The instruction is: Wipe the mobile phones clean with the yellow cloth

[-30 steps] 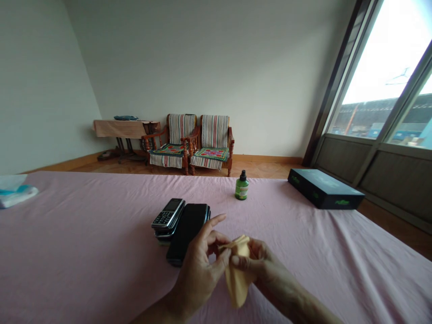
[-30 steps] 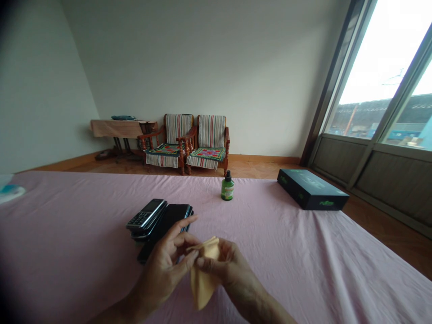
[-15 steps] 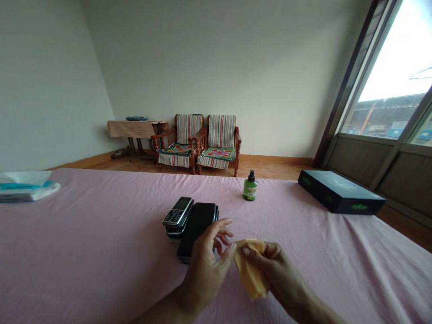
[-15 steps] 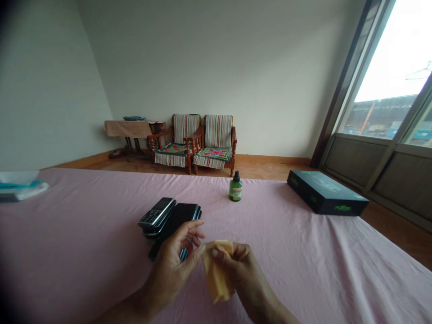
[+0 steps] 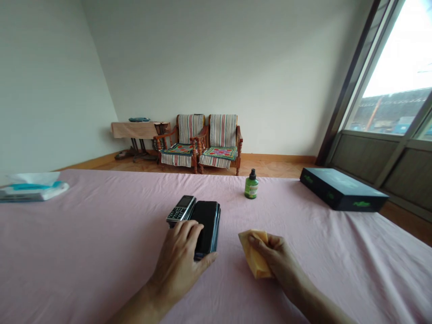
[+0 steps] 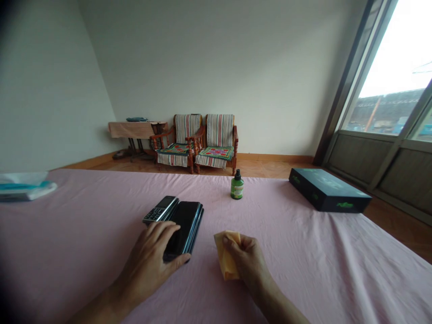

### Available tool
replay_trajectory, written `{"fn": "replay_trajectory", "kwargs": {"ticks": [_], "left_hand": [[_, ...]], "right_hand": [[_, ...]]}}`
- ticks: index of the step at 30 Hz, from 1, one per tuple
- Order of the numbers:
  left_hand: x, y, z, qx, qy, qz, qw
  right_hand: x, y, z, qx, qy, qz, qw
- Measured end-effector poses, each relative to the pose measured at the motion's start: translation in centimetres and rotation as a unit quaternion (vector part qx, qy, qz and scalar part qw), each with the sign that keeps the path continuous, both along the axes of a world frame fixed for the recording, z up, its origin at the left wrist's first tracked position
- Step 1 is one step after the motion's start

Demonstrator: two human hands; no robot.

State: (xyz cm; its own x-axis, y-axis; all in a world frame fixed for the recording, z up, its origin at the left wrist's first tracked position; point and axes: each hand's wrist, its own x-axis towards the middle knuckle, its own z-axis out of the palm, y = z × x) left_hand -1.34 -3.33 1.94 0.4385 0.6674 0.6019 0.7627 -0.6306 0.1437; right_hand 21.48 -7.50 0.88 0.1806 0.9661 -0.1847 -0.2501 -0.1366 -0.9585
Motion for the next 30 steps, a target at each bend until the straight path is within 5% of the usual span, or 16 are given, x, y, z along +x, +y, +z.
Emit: {"fn": "replay_trajectory", "kwargs": {"ticks": [19, 26, 30], "left_hand": [[0.4, -0.2, 0.7, 0.048, -0.021, 0.009, 0.999], [1.3, -2.2, 1.5, 0.140, -0.011, -0.079, 0.987], [2.3, -3.8, 0.5, 0.135, 0.029, -0.149, 0.979]], "right_hand": [[0.1, 0.3, -0.8, 0.009, -0.004, 0.001, 1.000], [1.3, 0.6, -0.5, 0.035, 0.011, -0.073, 0.997], [2.8, 1.0, -0.3, 0.057, -0.013, -0.138, 0.989]]}}
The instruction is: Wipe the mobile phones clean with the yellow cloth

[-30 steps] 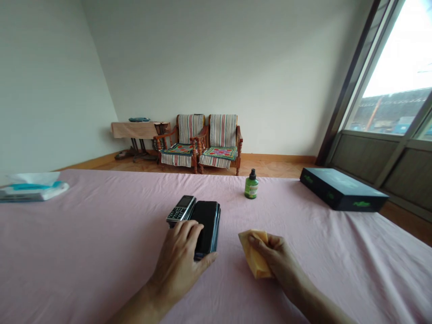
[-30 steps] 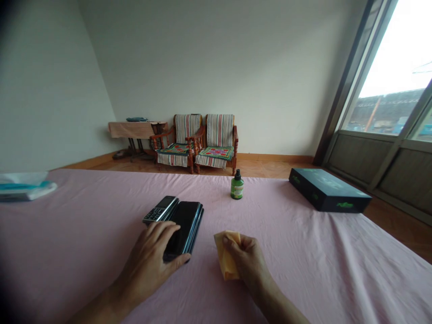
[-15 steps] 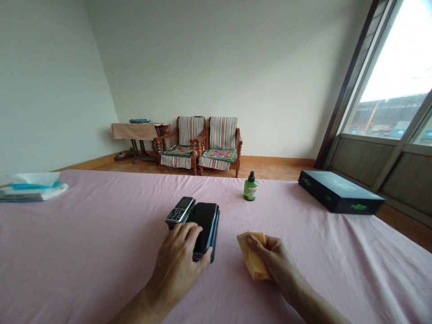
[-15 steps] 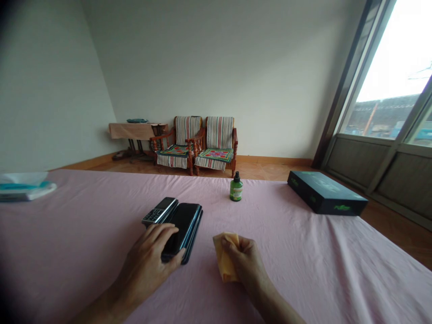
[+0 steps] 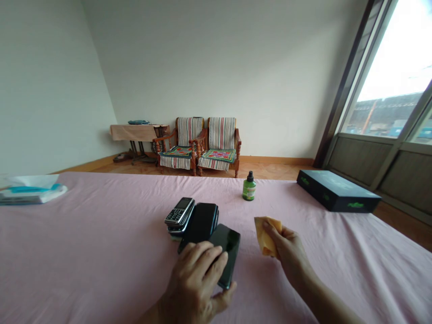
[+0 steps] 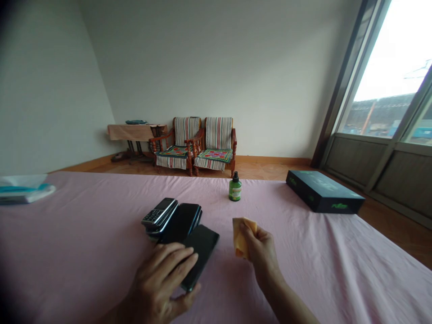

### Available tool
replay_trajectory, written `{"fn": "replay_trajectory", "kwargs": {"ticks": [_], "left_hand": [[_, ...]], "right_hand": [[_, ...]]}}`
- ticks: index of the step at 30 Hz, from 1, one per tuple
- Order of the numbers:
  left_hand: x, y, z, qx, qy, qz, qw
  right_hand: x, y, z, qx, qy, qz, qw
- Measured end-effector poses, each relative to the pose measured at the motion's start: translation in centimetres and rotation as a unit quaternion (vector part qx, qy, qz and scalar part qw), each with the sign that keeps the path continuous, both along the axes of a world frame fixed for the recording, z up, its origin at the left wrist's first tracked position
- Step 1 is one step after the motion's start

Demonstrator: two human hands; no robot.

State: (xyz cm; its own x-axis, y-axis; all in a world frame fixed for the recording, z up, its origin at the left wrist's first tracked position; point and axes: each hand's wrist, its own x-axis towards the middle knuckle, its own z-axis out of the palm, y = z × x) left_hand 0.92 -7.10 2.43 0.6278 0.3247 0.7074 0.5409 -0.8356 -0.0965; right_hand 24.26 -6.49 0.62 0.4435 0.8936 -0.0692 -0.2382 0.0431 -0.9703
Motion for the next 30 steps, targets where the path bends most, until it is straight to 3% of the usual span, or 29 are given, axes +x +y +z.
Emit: {"fn": "replay_trajectory", "kwargs": {"ticks": [6, 13, 17, 21, 30], "left_hand": [[1.7, -0.5, -2.3, -0.020, 0.033, -0.069, 0.997], [3.2, -1.2, -1.4, -0.186, 0.022, -0.093, 0.978], [2.0, -0.8, -1.0, -0.261, 0.006, -0.089, 0.961], [0.9, -0.4, -1.4, -0.296, 0.021, -0.098, 0.950], [1.2, -0.7, -1.9, -0.307, 0.039, -0.084, 0.947]], "right_hand": [[1.0, 0.5, 0.2, 0.018, -0.051, -0.031, 0.998], [1.8, 0.8, -0.5, 0.034, -0.193, -0.040, 0.980], [1.9, 0.8, -0.8, 0.057, -0.330, -0.040, 0.941], [1.6, 1.1, -1.1, 0.078, -0.439, 0.017, 0.895], [2.8, 1.6, -1.7, 0.062, -0.546, 0.103, 0.829]]}}
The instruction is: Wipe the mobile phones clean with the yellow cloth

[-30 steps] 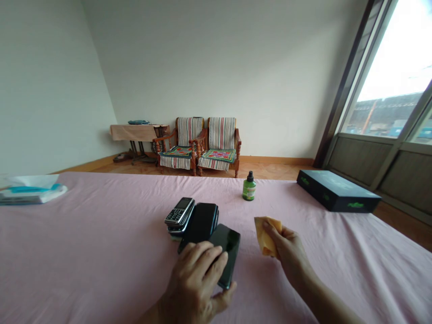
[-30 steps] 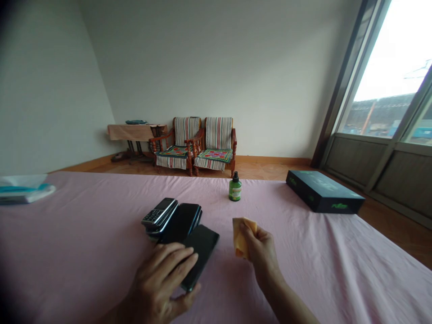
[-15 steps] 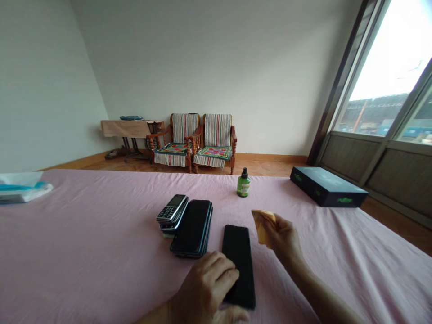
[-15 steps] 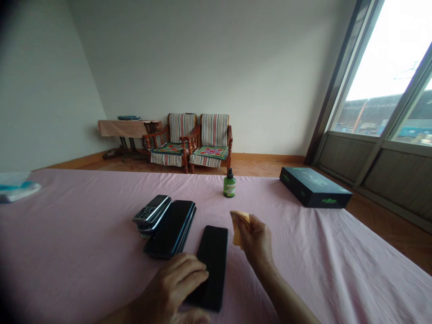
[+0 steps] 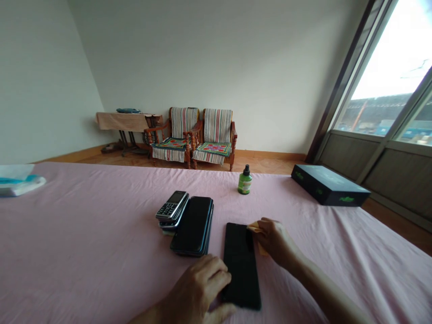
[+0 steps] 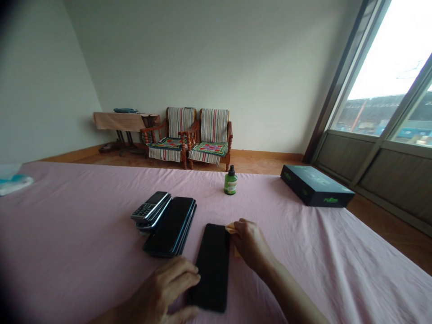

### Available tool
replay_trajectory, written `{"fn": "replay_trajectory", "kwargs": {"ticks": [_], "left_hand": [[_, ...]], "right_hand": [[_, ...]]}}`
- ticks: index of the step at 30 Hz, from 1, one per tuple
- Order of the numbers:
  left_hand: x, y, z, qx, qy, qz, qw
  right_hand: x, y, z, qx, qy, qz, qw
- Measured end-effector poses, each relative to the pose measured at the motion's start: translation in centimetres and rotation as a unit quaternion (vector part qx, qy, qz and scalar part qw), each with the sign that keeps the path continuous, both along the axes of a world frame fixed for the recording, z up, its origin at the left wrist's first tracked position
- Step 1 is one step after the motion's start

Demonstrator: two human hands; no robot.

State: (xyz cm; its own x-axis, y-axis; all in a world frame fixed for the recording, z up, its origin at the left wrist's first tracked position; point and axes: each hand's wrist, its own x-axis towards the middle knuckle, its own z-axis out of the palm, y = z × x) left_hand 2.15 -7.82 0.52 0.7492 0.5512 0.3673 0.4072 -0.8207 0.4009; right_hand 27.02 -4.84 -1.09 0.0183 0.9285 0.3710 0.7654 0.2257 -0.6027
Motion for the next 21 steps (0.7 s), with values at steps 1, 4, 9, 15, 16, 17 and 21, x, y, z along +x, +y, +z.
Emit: {"fn": "replay_trajectory", "kwargs": {"ticks": [1, 4, 9, 15, 16, 17, 21], "left_hand": [[0.0, 0.0, -0.1, 0.003, -0.005, 0.000, 1.000], [0.0, -0.1, -0.3, 0.015, -0.028, -0.001, 0.999], [0.1, -0.2, -0.5, 0.024, -0.020, 0.009, 0.999], [0.2, -0.4, -0.5, 0.025, -0.002, 0.026, 0.999], [0.2, -0.4, -0.6, 0.024, -0.005, 0.024, 0.999], [0.2, -0.4, -0.7, 0.024, -0.009, 0.022, 0.999], [0.1, -0.2, -1.0, 0.026, -0.023, 0.014, 0.999]], "right_hand": [[0.1, 0.0, 0.0, -0.005, -0.007, 0.005, 1.000], [0.3, 0.0, 0.0, -0.017, -0.025, 0.017, 0.999], [0.2, 0.1, 0.1, -0.039, -0.050, 0.024, 0.998], [0.2, -0.2, 1.0, -0.067, -0.090, 0.060, 0.992], [0.2, -0.4, 1.2, -0.071, -0.096, 0.067, 0.991], [0.1, -0.7, 1.4, -0.075, -0.102, 0.072, 0.989], [0.1, -1.7, 1.9, -0.092, -0.120, 0.095, 0.984]]}}
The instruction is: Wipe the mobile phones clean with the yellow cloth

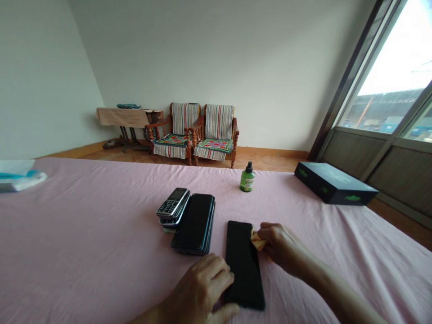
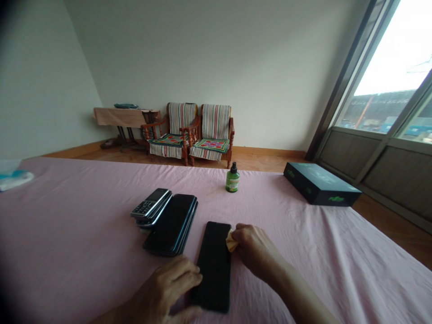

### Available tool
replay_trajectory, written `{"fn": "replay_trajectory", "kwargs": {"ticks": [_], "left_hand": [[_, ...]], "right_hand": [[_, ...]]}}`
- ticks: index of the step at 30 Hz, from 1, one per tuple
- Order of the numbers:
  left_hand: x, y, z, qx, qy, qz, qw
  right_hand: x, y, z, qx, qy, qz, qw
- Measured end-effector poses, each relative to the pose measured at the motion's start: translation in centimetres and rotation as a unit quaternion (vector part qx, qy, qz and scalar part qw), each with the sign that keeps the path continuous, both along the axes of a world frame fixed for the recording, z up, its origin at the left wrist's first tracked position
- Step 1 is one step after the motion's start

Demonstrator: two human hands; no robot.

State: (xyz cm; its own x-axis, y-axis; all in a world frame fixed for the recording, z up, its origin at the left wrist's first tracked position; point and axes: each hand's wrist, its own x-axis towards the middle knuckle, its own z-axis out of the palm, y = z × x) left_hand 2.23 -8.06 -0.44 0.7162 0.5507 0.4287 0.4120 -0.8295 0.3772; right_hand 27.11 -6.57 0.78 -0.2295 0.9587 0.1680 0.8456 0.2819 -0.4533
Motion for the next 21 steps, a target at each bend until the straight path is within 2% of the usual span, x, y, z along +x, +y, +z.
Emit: {"fn": "replay_trajectory", "kwargs": {"ticks": [3, 7, 9, 16, 21], "left_hand": [[0.0, 0.1, -0.1, -0.007, -0.004, -0.004, 1.000], [0.0, 0.1, 0.1, -0.023, 0.000, -0.014, 1.000], [0.0, 0.2, 0.3, -0.036, 0.010, -0.031, 0.999], [0.0, 0.1, 1.0, -0.045, 0.032, -0.070, 0.996], [0.1, 0.3, 1.3, -0.050, 0.049, -0.080, 0.994]], "right_hand": [[0.1, -0.3, 0.3, -0.011, 0.000, 0.003, 1.000], [0.1, 0.2, 0.6, 0.068, 0.041, -0.070, 0.994], [-0.1, 0.7, 0.4, 0.087, 0.051, -0.083, 0.991], [-0.3, 2.1, -1.4, 0.041, 0.046, -0.058, 0.996], [0.0, 1.2, -0.5, -0.002, 0.042, -0.024, 0.999]]}}
